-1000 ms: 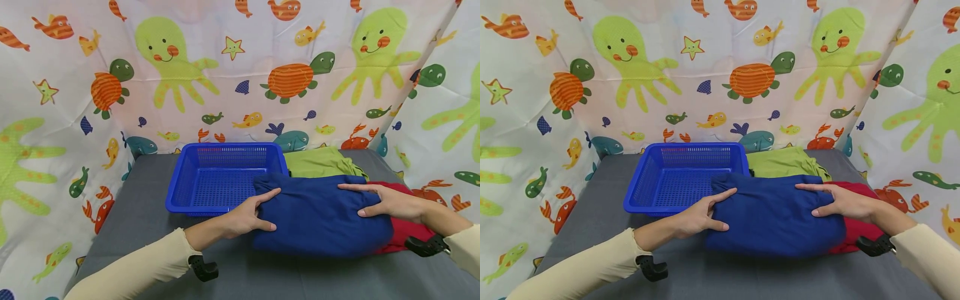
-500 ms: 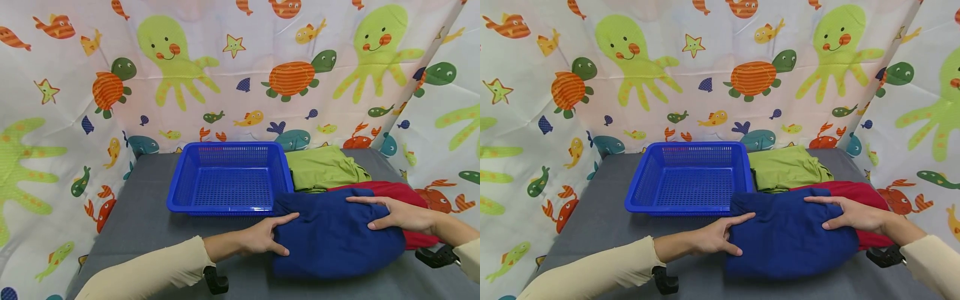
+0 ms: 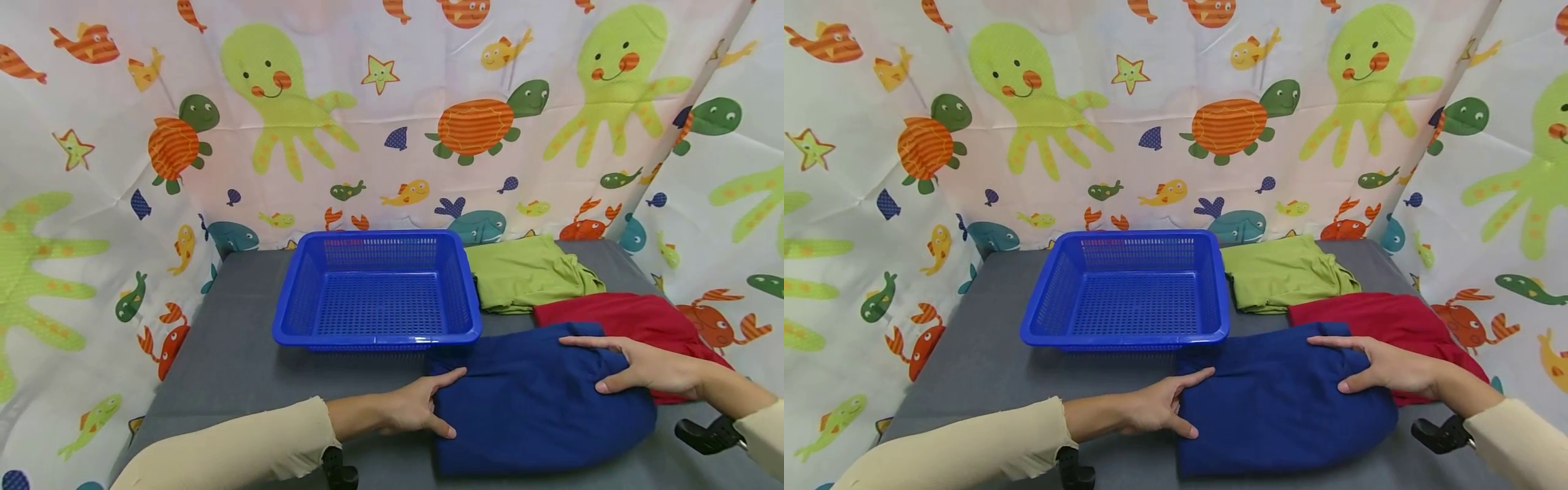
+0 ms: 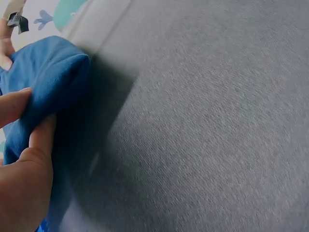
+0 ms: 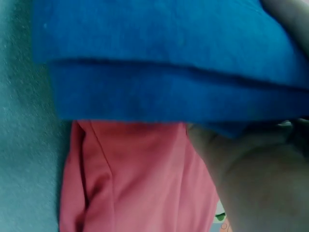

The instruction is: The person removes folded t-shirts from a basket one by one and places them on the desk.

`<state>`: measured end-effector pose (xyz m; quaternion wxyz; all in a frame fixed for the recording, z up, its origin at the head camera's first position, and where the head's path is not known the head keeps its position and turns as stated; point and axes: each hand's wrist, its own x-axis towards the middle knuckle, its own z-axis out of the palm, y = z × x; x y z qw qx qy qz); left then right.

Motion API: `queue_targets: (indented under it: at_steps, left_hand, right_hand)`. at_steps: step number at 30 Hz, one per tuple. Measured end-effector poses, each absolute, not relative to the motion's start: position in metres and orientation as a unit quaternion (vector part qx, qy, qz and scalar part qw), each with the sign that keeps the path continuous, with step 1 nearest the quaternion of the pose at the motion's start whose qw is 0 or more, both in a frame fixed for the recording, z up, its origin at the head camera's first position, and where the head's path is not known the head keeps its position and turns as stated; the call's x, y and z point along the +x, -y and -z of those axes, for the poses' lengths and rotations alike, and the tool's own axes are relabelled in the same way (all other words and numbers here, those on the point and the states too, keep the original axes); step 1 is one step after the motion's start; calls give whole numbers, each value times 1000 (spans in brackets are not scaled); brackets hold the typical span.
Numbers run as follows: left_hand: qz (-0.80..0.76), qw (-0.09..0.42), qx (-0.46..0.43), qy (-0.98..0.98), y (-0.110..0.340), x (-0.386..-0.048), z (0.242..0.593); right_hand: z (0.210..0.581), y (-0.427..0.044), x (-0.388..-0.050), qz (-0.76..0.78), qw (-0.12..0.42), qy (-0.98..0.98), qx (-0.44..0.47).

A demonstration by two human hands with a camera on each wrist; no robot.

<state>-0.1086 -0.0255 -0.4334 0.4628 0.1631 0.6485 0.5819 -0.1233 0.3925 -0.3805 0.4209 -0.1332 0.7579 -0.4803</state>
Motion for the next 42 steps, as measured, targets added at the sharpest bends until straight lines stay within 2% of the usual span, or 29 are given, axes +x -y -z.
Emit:
queue_targets:
  at_steps: [12,23,28,37,42]
  left_hand:
    - [-564,489,197,-636,47,-116,440]
    - [-599,539,208,-553,54,-121,454]
    - [-601,543,205,-549,56,-124,459]
    - [-600,543,204,-552,58,-125,460]
    - [-590,549,197,-559,55,-124,457]
  right_hand:
    - [389,-386,-116,452,424,-772,-138]
    - [410,-403,-121,477,469,-728,-152]
    - [421,-404,-124,505,488,-693,-160]
    - [424,-403,-134,484,481,-702,-203]
    - [417,-402,-136,458,476,-727,-188]
